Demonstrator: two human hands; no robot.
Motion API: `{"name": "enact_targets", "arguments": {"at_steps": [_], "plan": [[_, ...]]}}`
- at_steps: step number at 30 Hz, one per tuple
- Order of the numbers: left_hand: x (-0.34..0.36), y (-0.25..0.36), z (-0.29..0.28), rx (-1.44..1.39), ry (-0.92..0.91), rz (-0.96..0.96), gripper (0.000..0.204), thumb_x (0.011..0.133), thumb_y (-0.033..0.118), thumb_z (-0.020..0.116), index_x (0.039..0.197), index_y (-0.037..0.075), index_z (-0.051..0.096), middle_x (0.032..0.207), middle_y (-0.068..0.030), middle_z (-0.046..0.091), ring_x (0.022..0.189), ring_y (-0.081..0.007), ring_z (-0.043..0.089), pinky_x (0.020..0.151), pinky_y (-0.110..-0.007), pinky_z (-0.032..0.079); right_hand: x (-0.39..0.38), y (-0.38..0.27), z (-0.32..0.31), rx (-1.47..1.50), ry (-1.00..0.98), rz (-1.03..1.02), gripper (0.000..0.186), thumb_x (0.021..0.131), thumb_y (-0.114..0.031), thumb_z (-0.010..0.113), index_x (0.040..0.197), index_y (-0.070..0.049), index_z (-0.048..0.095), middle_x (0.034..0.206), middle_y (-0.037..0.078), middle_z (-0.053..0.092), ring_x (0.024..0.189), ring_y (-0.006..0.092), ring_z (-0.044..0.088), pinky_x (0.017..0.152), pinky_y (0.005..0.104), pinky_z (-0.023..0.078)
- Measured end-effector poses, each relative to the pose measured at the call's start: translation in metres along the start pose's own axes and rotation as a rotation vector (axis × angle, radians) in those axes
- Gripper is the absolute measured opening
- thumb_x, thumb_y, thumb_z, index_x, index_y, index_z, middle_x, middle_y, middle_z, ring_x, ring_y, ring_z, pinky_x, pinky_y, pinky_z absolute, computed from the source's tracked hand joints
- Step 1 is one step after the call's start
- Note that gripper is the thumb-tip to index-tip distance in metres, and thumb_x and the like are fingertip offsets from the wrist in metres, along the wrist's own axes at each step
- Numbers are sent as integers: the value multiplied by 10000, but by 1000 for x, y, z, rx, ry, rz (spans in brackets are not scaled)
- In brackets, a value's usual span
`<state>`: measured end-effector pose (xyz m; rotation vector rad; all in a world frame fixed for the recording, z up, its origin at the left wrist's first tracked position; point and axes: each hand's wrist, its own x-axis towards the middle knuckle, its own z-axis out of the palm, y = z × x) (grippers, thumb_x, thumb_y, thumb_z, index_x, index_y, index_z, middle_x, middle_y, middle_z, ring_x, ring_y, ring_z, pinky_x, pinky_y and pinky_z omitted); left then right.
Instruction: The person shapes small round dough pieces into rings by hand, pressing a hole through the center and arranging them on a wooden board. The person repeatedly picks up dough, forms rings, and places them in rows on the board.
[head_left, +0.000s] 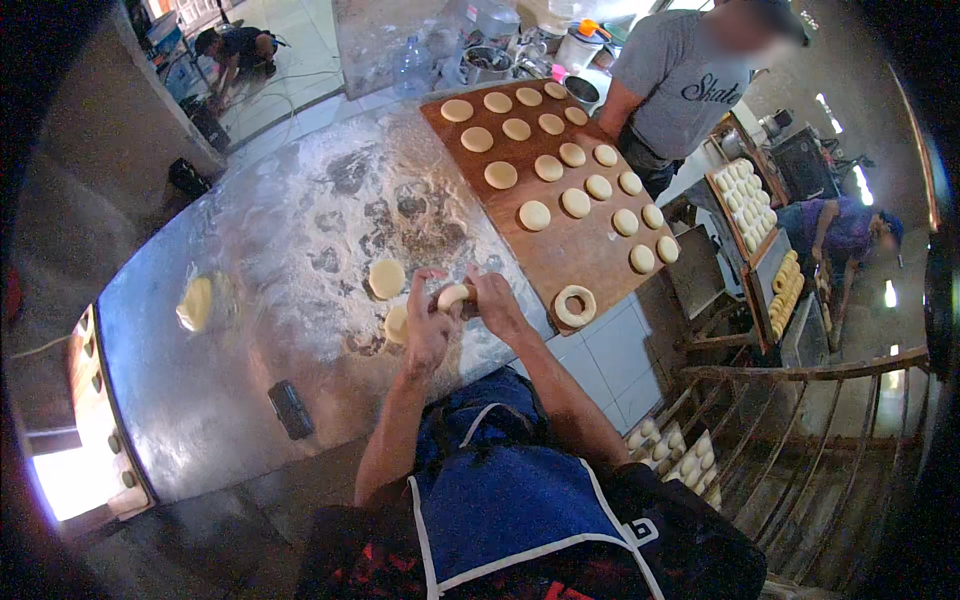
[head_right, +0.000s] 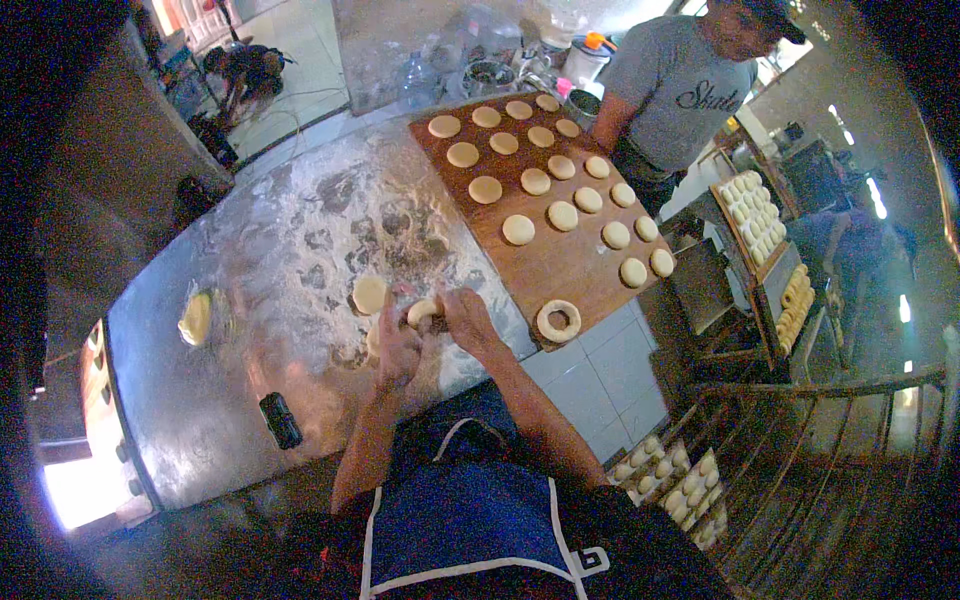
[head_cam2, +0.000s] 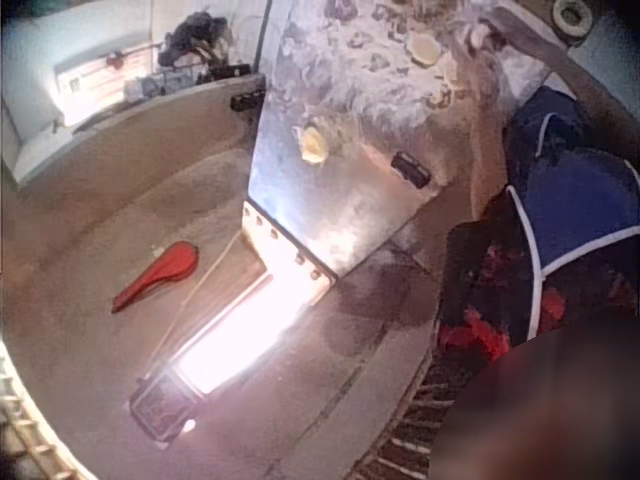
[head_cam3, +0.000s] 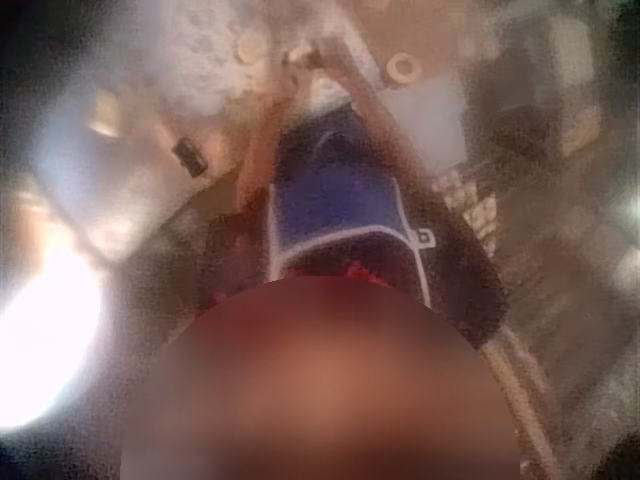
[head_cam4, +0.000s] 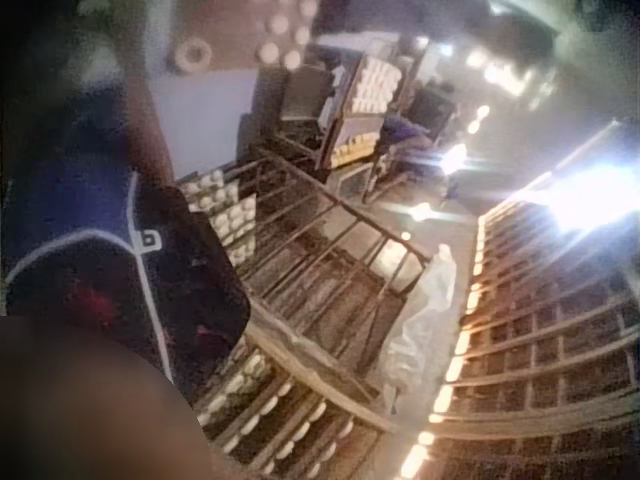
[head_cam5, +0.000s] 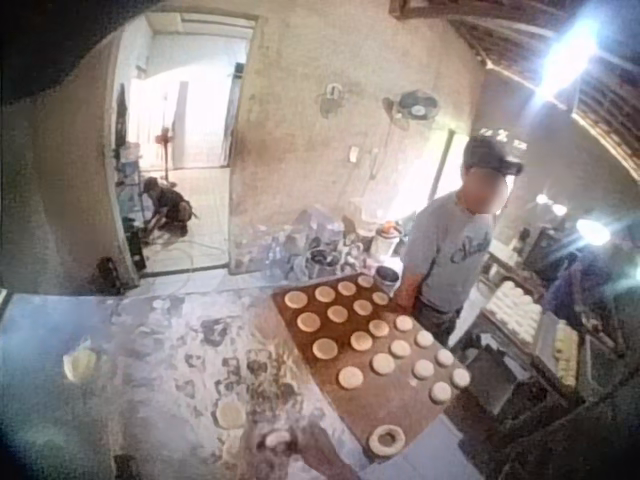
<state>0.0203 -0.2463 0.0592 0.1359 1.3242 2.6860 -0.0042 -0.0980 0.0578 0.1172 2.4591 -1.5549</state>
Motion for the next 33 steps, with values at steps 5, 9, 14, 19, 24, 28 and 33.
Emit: {"name": "enact_targets", "arguments": {"at_steps": [5, 9, 14, 19, 24, 28, 33], "plan": [[32, -24, 28, 279, 359, 165, 170, 835, 123, 444, 988, 50, 456, 830, -99, 524, 645, -222, 559, 556, -343, 424, -4, -1, -18, 523, -8, 9, 645, 993, -516, 311, 835, 12, 647, 725, 77, 619, 665, 164, 576, 521, 322, 425], [43, -42, 47, 875, 338, 418, 222, 937, 234, 431, 904, 18, 474, 739, -139, 431, 629, -260, 532, 570, -406, 426, 3, -11, -38, -230, 10, -65, 644, 1008, -504, 297, 886, 2, 677, 730, 86, 637, 752, 171, 614, 642, 341, 473], [58, -67, 56, 189, 468, 166, 359, 979, 338, 387, 801, 42, 484, 678, -98, 436, 610, -226, 505, 536, -408, 415, 12, 14, -54, -56, -14, -13, 570, 1022, -465, 305, 994, 5, 627, 906, 126, 640, 840, 200, 592, 766, 333, 474], [63, -81, 69, 384, 310, 379, 365, 982, 334, 381, 770, 58, 489, 604, -90, 500, 540, -249, 545, 503, -412, 422, 18, 45, -65, 96, 20, -84, 592, 1023, -459, 293, 1018, 23, 635, 960, 120, 654, 863, 189, 591, 796, 342, 475], [67, -94, 96, 775, 442, 256, 383, 990, 321, 365, 771, 42, 511, 601, -88, 532, 553, -217, 552, 531, -368, 451, 18, 49, -101, -21, -83, -42, 581, 1016, -475, 319, 1007, 10, 640, 922, 119, 650, 818, 194, 583, 782, 359, 472], [77, -106, 103, 419, 401, 211, 373, 988, 299, 361, 806, 31, 549, 644, -91, 570, 577, -239, 578, 581, -354, 450, 20, 65, -121, 399, 54, -34, 569, 1010, -483, 336, 997, 5, 629, 855, 103, 643, 811, 219, 584, 771, 392, 469], [83, -125, 117, 582, 396, 257, 310, 975, 357, 436, 805, 105, 499, 707, -36, 528, 636, -172, 534, 580, -356, 440, 33, 96, -124, 109, 27, -185, 476, 1008, -436, 376, 971, -24, 612, 882, 68, 625, 836, 226, 587, 761, 415, 472]]}}
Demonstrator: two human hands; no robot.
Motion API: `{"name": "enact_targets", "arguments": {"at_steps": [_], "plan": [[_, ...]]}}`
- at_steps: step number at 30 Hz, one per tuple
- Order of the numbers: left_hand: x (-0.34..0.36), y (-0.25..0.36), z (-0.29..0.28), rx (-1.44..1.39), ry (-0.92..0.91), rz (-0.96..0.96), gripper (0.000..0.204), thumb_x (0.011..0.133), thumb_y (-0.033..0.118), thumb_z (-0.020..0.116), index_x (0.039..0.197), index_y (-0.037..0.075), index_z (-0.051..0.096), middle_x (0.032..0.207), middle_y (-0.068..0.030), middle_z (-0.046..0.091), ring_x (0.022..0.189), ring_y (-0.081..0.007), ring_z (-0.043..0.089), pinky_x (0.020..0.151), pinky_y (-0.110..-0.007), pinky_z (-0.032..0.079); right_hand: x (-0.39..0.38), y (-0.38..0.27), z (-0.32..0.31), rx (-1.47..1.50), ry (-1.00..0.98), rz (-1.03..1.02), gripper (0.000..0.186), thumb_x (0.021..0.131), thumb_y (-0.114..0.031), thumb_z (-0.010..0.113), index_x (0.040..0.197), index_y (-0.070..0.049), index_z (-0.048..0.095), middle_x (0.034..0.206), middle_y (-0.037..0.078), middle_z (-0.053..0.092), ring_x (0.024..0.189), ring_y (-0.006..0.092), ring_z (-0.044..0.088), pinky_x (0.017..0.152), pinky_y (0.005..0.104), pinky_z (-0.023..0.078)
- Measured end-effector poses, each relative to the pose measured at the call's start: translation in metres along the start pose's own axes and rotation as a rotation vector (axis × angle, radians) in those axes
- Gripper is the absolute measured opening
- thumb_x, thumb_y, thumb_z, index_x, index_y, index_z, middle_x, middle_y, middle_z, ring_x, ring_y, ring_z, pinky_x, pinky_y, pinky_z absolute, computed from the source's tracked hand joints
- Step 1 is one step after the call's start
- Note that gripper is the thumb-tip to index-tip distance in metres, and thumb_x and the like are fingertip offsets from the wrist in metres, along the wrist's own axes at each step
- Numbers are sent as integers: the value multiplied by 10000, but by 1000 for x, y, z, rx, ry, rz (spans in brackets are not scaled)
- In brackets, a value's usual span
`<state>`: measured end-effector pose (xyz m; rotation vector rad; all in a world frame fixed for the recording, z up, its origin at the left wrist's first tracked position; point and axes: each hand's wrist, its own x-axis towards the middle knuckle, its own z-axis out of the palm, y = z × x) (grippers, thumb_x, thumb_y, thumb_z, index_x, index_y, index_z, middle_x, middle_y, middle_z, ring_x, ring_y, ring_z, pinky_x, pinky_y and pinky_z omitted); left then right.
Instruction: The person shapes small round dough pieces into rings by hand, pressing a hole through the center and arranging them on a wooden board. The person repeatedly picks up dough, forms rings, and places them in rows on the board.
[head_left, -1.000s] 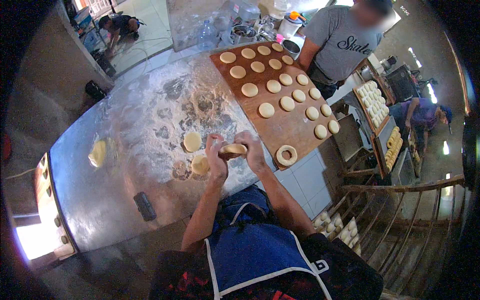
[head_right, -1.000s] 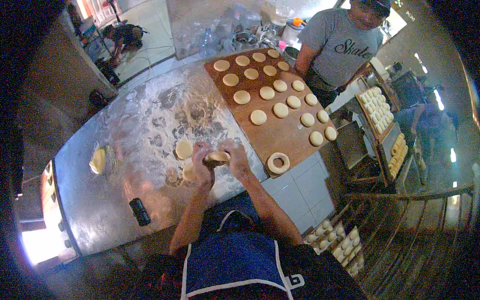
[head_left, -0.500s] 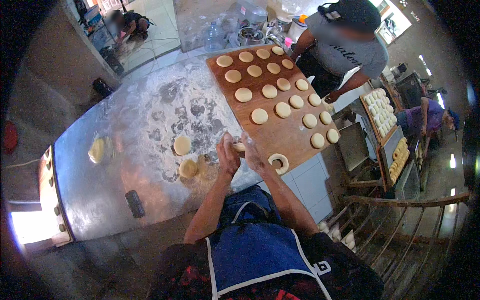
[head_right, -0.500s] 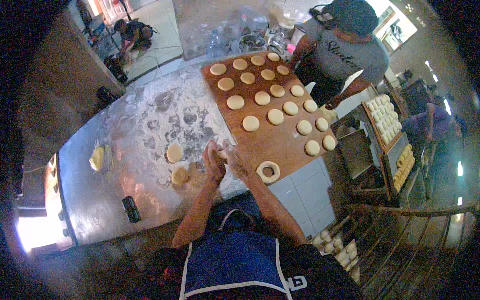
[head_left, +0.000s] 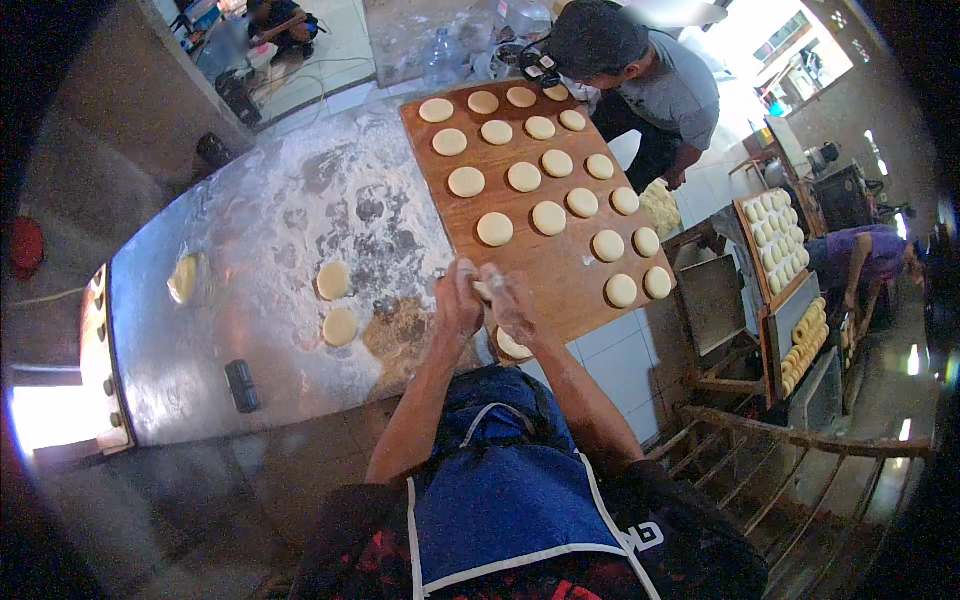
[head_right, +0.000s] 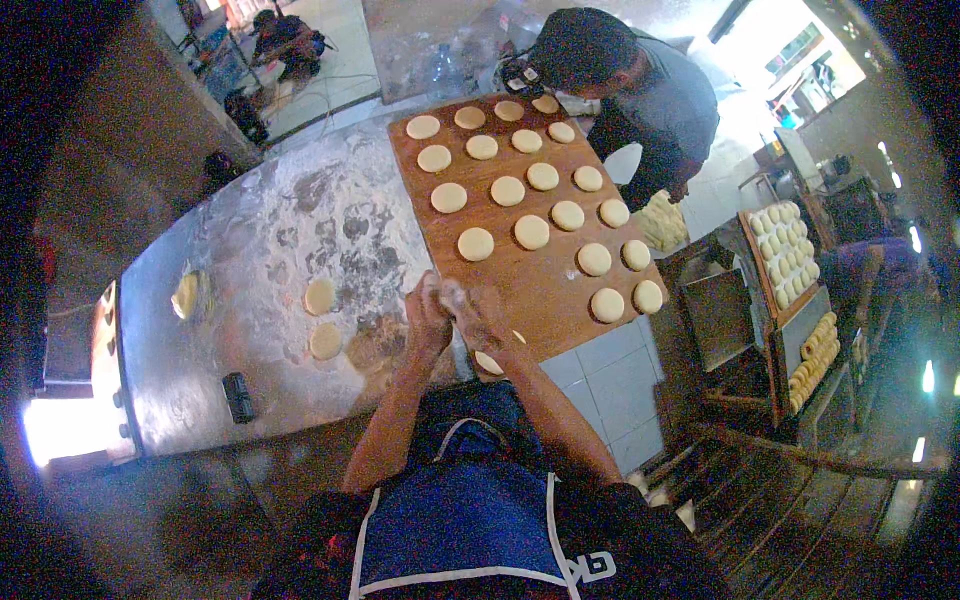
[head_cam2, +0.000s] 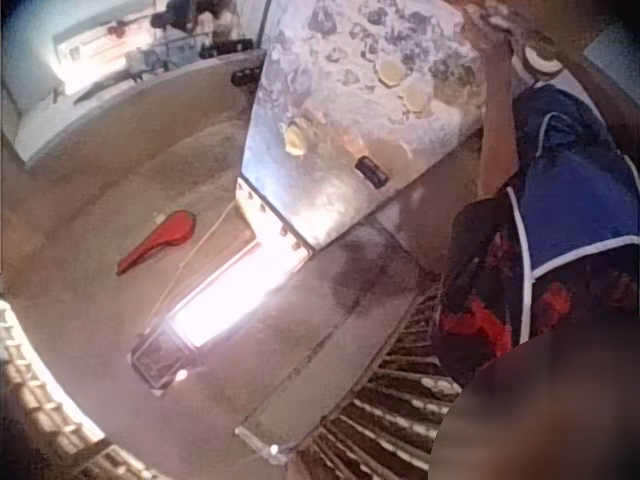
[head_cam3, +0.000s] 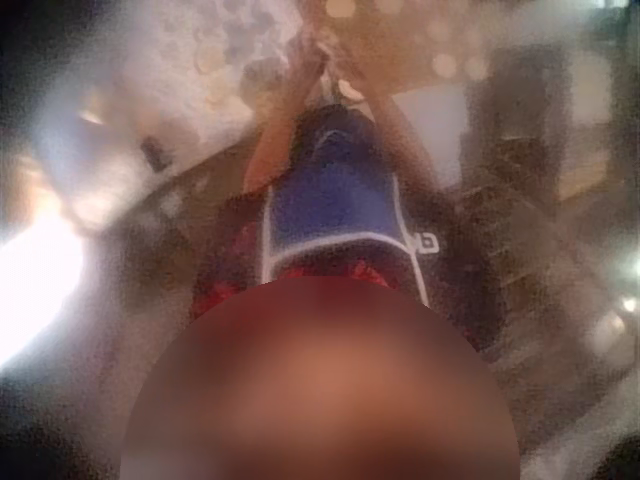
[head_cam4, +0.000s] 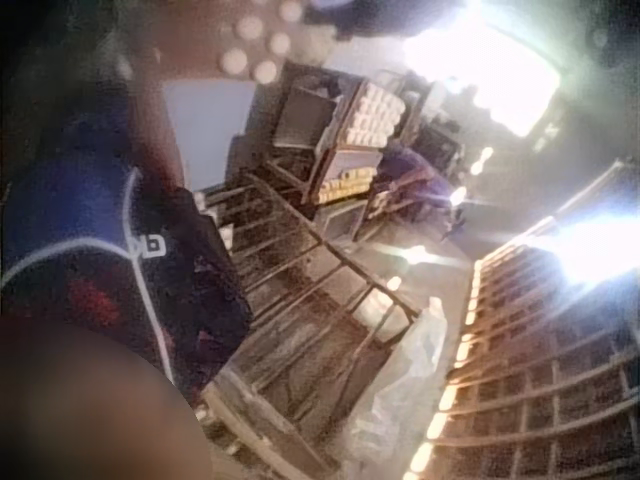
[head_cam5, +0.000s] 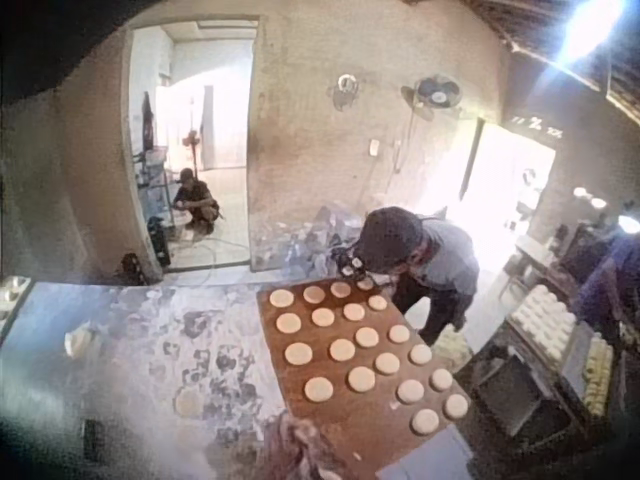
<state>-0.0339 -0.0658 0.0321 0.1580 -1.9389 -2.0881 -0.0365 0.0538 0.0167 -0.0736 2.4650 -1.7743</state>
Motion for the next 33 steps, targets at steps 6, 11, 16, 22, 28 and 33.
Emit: {"name": "enact_targets", "arguments": {"at_steps": [6, 11, 16, 22, 28, 33], "plan": [[-6, 0, 20, -358, 82, -238, 314, 997, 315, 403, 812, 82, 505, 654, -76, 519, 631, -230, 553, 626, -366, 474, -7, -22, -29, -161, 81, -275, 380, 995, -306, 403, 952, 4, 619, 862, 161, 658, 804, 302, 615, 693, 432, 468], [-10, -4, 30, -650, 144, -289, 331, 995, 307, 399, 801, 62, 509, 633, -51, 495, 572, -205, 496, 595, -350, 453, -6, -43, -44, 349, 123, 8, 426, 991, -343, 422, 907, 15, 638, 807, 161, 657, 794, 237, 614, 702, 407, 463], [-10, -7, 36, -66, 107, -140, 367, 982, 339, 403, 767, 64, 516, 650, -44, 528, 593, -155, 520, 569, -340, 441, -10, -20, -46, -158, -130, 35, 467, 987, -379, 413, 904, 24, 633, 831, 158, 655, 792, 215, 606, 700, 405, 457], [-18, -6, 38, -191, 135, -197, 421, 996, 334, 363, 784, 31, 564, 658, -44, 560, 616, -153, 548, 573, -325, 453, -18, -17, -42, 246, 22, 86, 436, 963, -384, 429, 852, 2, 601, 775, 85, 585, 745, 179, 548, 684, 358, 454], [-9, -2, 29, 80, 231, -245, 340, 995, 318, 425, 880, 20, 542, 738, -102, 569, 699, -214, 575, 650, -370, 463, -9, -33, -77, 60, -231, 72, 320, 831, -236, 660, 1033, 10, 634, 1063, 216, 630, 934, 344, 601, 825, 421, 478], [3, 4, 22, 773, -53, -141, 345, 961, 364, 498, 989, 40, 613, 932, -141, 620, 912, -310, 606, 828, -437, 476, -17, -13, -72, -740, 174, -285, 659, 796, -263, 730, 1273, 47, 398, 1154, 280, 550, 1039, 401, 571, 858, 468, 483]]}}
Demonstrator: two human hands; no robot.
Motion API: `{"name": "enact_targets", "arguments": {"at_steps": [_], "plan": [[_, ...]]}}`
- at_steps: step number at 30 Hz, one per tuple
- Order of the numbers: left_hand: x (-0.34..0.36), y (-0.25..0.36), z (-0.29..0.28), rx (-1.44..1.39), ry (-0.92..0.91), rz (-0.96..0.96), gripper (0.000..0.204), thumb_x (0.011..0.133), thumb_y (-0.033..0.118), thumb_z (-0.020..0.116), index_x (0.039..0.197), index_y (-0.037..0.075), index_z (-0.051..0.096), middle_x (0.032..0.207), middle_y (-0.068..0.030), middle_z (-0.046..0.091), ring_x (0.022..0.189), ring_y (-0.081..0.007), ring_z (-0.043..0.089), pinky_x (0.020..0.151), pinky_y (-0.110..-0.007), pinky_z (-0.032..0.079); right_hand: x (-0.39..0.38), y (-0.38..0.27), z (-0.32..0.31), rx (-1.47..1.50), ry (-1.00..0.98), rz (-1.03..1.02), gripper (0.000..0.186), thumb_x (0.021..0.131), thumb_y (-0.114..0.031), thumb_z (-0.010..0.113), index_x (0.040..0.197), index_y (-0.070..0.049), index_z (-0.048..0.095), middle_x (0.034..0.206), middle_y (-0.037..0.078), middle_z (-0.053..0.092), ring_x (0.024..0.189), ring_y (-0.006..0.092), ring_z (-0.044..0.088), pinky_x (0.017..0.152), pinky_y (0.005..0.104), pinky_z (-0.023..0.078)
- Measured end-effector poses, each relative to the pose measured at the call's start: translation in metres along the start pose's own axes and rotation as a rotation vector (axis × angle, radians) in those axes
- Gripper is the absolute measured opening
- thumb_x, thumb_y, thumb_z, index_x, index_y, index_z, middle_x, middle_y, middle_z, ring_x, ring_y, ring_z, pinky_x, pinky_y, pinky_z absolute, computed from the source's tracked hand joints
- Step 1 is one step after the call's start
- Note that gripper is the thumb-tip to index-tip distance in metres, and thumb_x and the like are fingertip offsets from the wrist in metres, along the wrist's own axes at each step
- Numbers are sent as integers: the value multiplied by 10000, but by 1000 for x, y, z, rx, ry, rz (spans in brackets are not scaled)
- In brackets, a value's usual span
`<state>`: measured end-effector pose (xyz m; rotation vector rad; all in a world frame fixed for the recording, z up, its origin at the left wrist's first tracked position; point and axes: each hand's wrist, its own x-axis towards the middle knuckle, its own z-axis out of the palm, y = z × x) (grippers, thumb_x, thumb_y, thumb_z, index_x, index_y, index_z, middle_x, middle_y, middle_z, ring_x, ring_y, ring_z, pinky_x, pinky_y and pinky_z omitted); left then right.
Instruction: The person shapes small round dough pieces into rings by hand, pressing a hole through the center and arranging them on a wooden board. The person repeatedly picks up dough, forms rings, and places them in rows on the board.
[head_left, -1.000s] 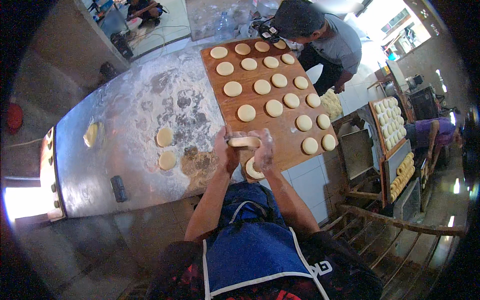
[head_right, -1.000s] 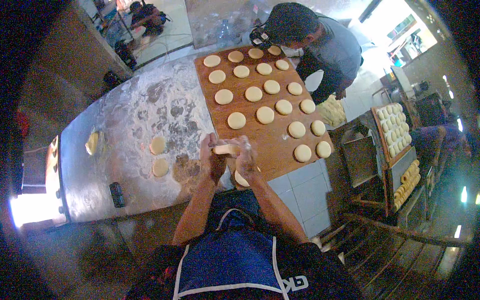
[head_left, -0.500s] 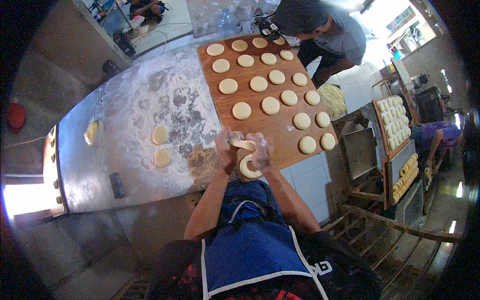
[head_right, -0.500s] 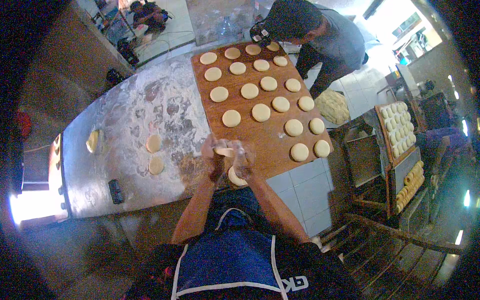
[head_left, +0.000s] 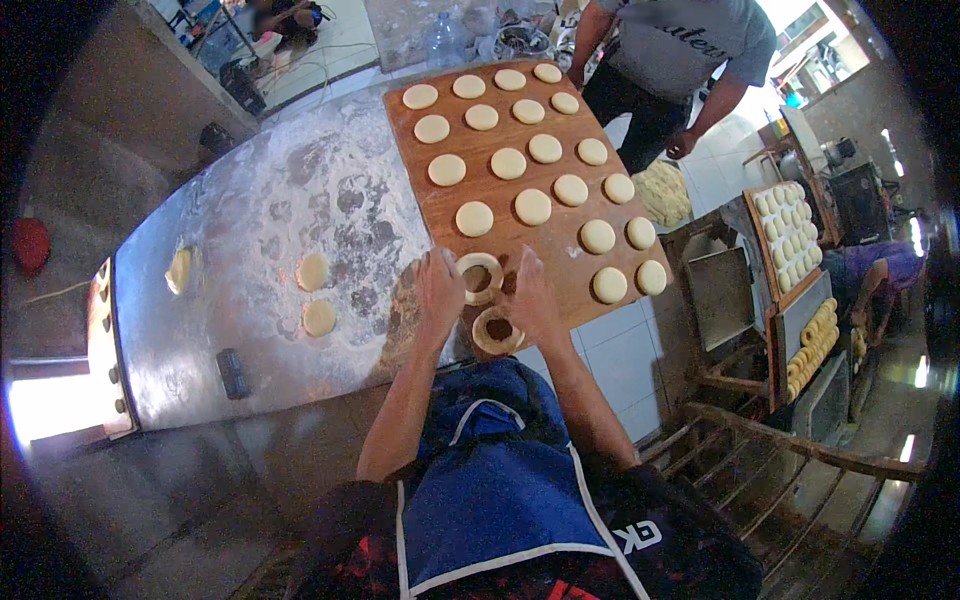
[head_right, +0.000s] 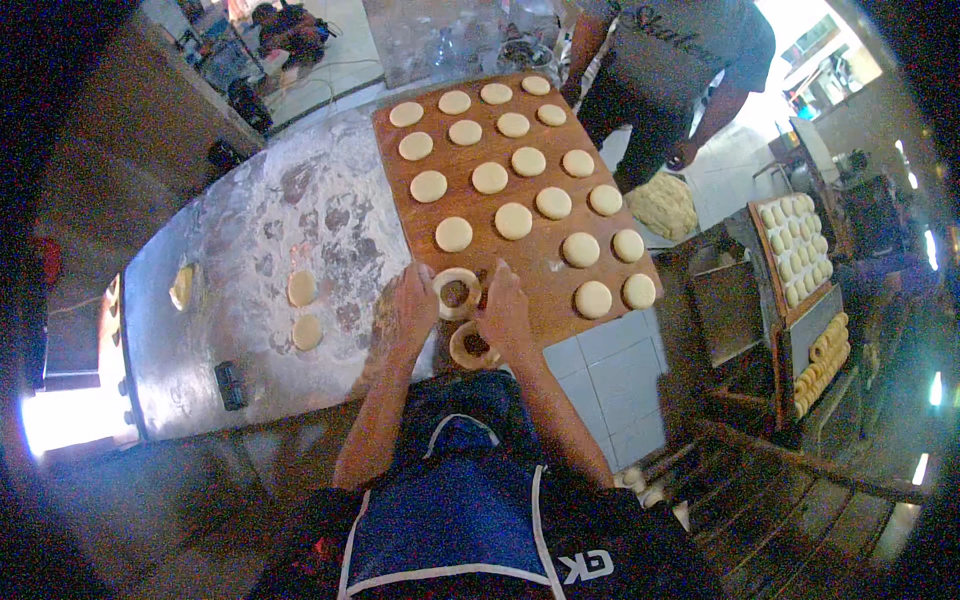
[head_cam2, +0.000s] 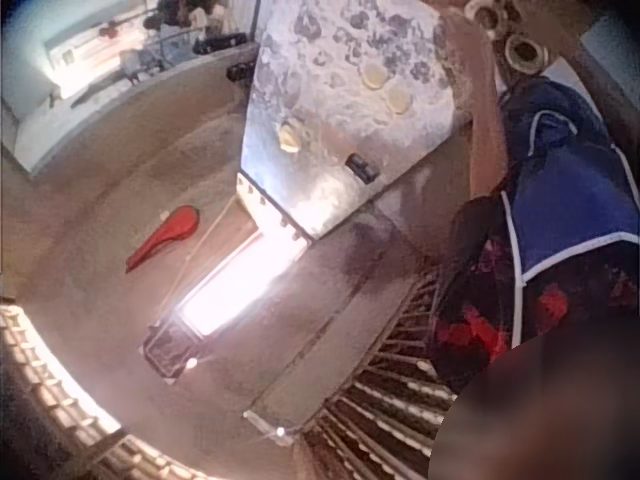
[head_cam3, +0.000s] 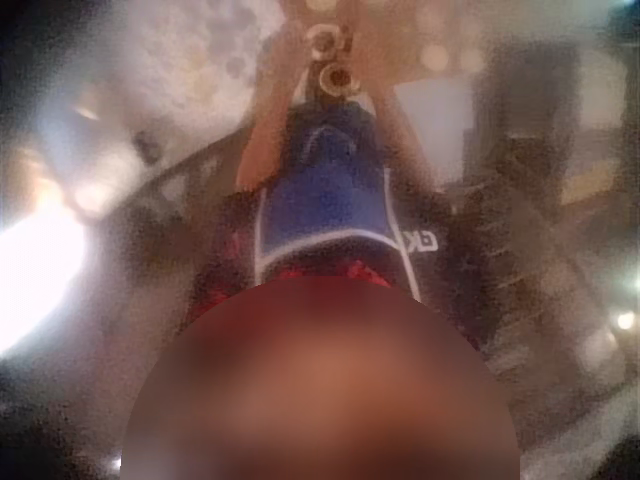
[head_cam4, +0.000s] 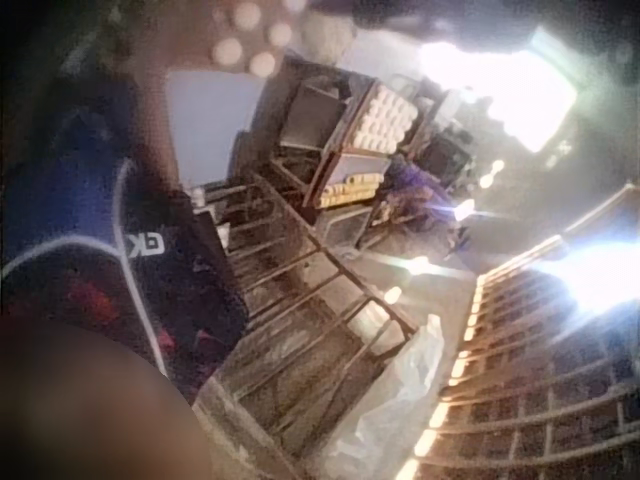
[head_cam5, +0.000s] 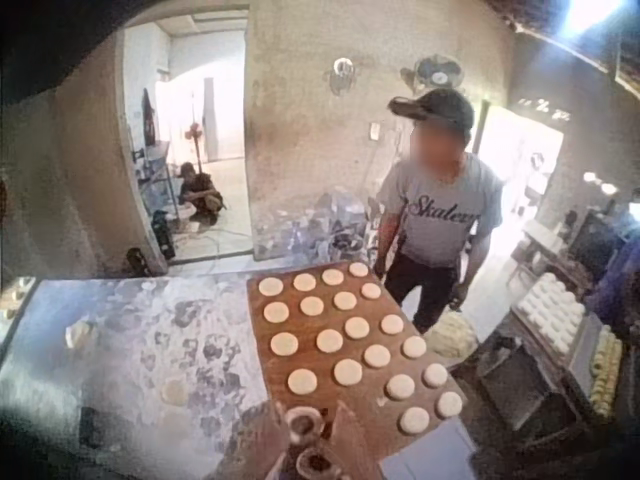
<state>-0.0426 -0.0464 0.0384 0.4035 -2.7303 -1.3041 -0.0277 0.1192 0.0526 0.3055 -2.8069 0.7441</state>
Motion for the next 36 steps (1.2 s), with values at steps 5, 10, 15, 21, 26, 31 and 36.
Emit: {"name": "enact_targets", "arguments": {"at_steps": [5, 10, 15, 21, 26, 31, 36], "plan": [[-7, -7, -5, 210, 29, 276, 273, 883, 325, 626, 1006, 82, 645, 945, -131, 650, 903, -352, 625, 787, -461, 501, 7, 37, 2, 107, -127, 129, 671, 846, -241, 665, 1346, 83, 355, 1277, 291, 482, 1179, 449, 472, 1001, 494, 396], [-6, -3, -8, 202, -68, 270, 294, 880, 323, 633, 1058, 89, 639, 993, -137, 648, 957, -349, 625, 823, -457, 505, 93, 83, 30, -97, 131, -118, 495, 870, -170, 593, 1283, 59, 442, 1226, 264, 516, 1141, 437, 499, 965, 496, 414], [30, 19, -6, 216, 51, 395, 278, 881, 282, 612, 1062, 72, 634, 1031, -168, 634, 978, -351, 625, 826, -475, 508, 127, 105, 51, -325, -99, -164, 283, 851, -166, 590, 1084, -4, 576, 1086, 216, 626, 1005, 388, 597, 844, 505, 478], [99, 23, 22, 535, -245, 444, 312, 842, 221, 608, 1097, 44, 573, 1020, -199, 626, 949, -380, 620, 814, -481, 507, 121, 86, 6, -2, -264, 6, 268, 811, -202, 692, 1006, -37, 609, 942, 158, 679, 876, 321, 655, 782, 420, 522], [68, -4, -14, -159, -253, 317, 263, 787, 146, 692, 1000, 42, 579, 919, -214, 597, 888, -374, 614, 740, -435, 482, 62, 10, -14, 613, -343, 60, 374, 705, -40, 740, 1062, -36, 630, 965, 160, 672, 919, 297, 651, 785, 396, 516], [-11, -85, -119, -159, 41, -50, 449, 784, 83, 680, 1179, 43, 471, 984, -229, 609, 932, -395, 618, 752, -454, 481, 29, -80, 37, 288, -498, -114, 357, 707, -69, 741, 1049, -27, 648, 975, 186, 656, 907, 349, 642, 810, 402, 504], [-32, -131, -152, 320, 208, 254, 454, 778, 39, 630, 1205, 25, 477, 1055, -212, 574, 1037, -411, 546, 892, -505, 402, 16, -138, 99, 326, -414, -51, 331, 672, -124, 771, 967, -23, 661, 995, 185, 631, 937, 391, 603, 814, 442, 475]]}}
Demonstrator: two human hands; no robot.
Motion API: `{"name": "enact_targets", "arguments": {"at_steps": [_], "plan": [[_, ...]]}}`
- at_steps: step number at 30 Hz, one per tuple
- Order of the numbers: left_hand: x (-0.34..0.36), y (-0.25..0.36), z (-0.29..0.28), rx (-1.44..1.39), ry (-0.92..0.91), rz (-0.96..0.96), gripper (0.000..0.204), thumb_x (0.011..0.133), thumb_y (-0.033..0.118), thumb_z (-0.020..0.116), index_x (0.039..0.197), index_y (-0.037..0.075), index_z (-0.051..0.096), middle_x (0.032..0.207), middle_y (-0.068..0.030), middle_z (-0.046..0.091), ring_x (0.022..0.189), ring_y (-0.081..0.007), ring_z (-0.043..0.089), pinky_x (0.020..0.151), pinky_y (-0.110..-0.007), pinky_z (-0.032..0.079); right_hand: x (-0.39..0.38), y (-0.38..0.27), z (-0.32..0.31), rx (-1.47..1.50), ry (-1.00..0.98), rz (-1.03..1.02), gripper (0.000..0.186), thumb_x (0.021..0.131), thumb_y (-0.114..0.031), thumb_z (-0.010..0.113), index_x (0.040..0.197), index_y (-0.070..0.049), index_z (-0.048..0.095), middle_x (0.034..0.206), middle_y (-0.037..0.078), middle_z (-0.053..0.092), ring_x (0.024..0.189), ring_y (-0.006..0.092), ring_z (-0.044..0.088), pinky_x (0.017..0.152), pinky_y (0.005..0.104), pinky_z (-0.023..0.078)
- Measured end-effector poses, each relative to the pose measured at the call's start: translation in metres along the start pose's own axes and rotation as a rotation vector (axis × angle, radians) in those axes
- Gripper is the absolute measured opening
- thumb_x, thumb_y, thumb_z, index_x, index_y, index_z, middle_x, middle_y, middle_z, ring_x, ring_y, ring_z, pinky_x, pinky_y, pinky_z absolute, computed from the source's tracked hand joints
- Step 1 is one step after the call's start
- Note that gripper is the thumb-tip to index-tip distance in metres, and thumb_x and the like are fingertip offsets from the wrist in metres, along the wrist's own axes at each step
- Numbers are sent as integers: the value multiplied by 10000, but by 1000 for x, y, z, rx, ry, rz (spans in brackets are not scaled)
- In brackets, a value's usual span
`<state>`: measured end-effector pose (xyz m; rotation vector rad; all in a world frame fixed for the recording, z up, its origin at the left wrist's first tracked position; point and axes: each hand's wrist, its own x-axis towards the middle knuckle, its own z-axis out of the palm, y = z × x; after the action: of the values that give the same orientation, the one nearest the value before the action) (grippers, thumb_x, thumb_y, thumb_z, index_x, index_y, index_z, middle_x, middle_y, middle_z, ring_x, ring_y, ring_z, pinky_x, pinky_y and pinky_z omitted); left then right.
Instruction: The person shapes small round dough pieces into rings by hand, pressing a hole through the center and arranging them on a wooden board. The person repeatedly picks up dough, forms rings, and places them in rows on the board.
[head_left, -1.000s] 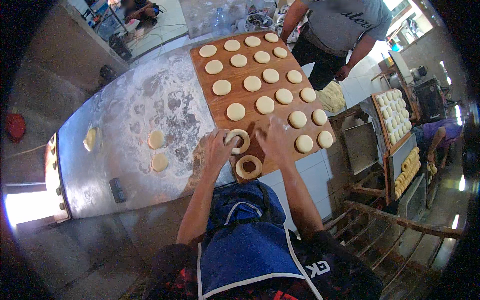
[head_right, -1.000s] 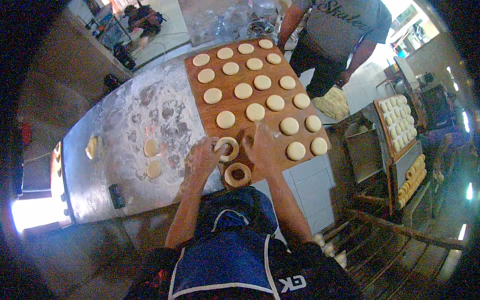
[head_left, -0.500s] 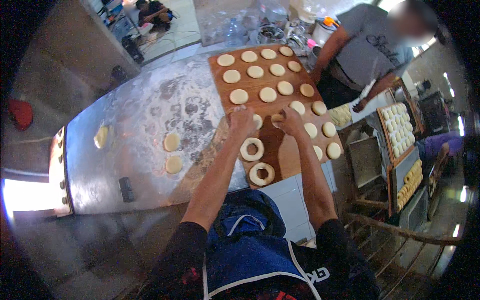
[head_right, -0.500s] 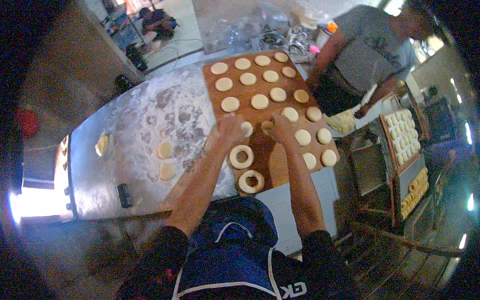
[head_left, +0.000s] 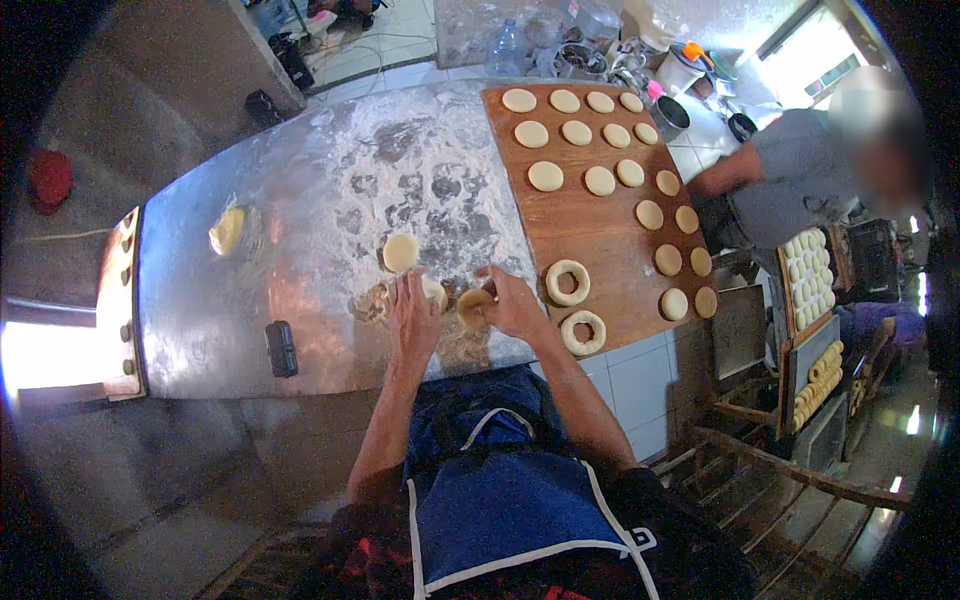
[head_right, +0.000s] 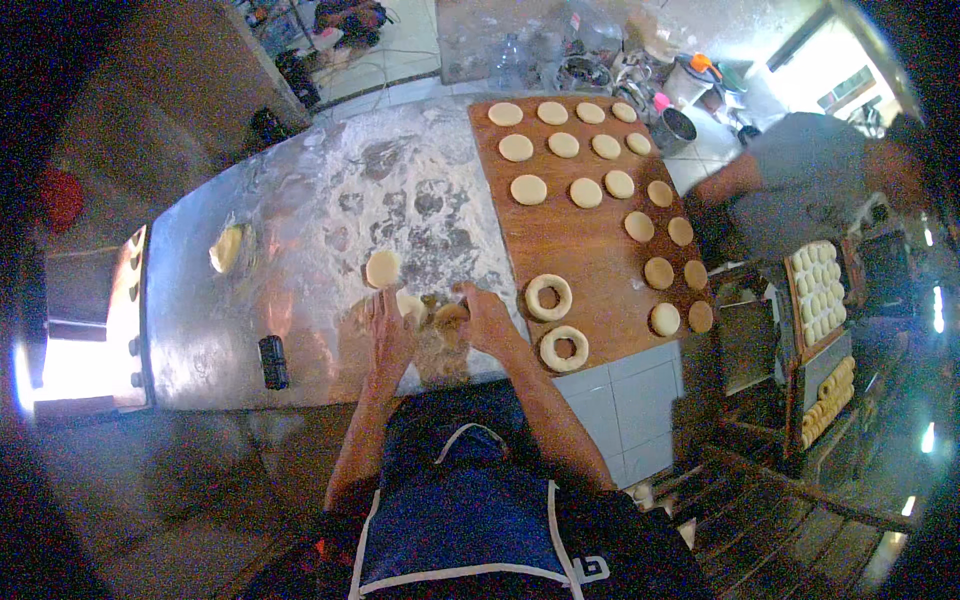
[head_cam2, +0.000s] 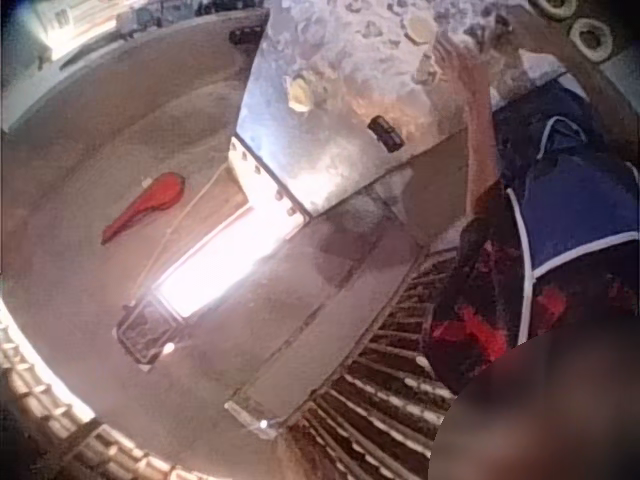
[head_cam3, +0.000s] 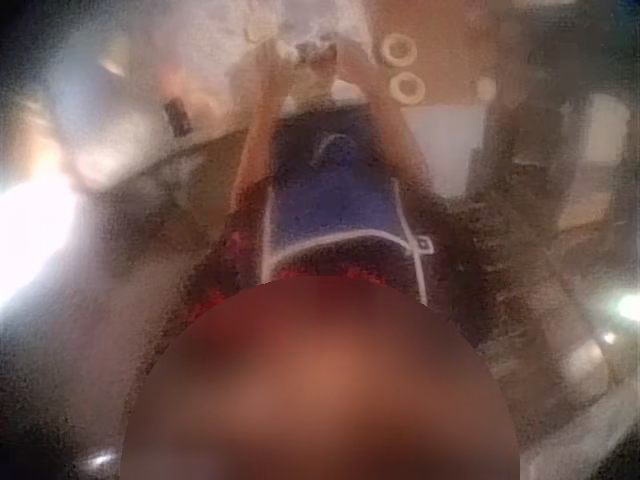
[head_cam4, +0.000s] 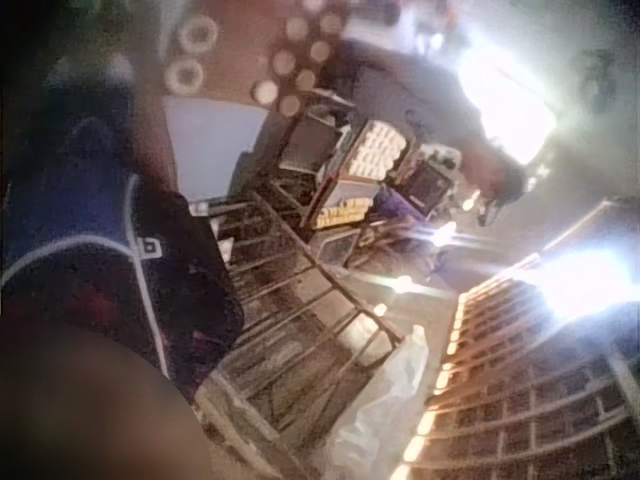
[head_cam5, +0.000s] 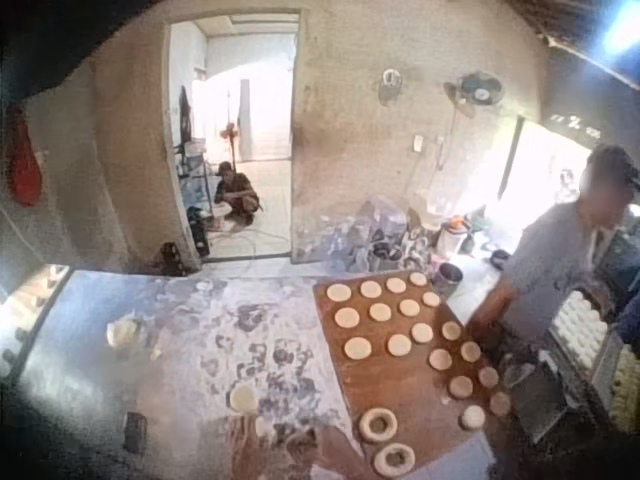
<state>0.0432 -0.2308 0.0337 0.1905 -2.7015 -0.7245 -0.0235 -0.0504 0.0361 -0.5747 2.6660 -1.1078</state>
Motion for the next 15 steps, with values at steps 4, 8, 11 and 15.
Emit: {"name": "enact_targets", "arguments": {"at_steps": [4, 8, 11, 15], "plan": [[-10, 7, -9, -180, 87, -29, 334, 836, 74, 612, 1154, 15, 528, 1053, -210, 579, 995, -399, 564, 857, -474, 446, 4, -10, 18, -415, 197, -41, 373, 629, -151, 803, 904, -5, 598, 982, 175, 627, 858, 389, 574, 855, 507, 417], [-17, 14, -19, -443, -70, -204, 295, 904, 162, 619, 1144, -2, 567, 1064, -200, 623, 957, -310, 641, 797, -387, 510, -3, -22, 9, 136, 60, 3, 276, 693, -38, 758, 879, -18, 555, 814, 100, 640, 772, 204, 619, 735, 359, 489], [-14, 6, -25, -894, -304, -363, 323, 900, 234, 646, 1127, 5, 616, 998, -138, 663, 973, -238, 629, 855, -378, 503, -13, -40, 7, 501, 14, 192, 248, 761, 48, 692, 931, -26, 528, 841, 67, 629, 782, 104, 620, 650, 251, 512], [-11, -3, -30, -1086, -401, -530, 302, 907, 217, 649, 1091, -22, 622, 992, -106, 662, 927, -176, 623, 803, -316, 502, -20, -64, 17, 689, 82, 203, 346, 761, -1, 726, 1036, -30, 517, 850, 98, 645, 764, 144, 634, 671, 288, 531]]}}
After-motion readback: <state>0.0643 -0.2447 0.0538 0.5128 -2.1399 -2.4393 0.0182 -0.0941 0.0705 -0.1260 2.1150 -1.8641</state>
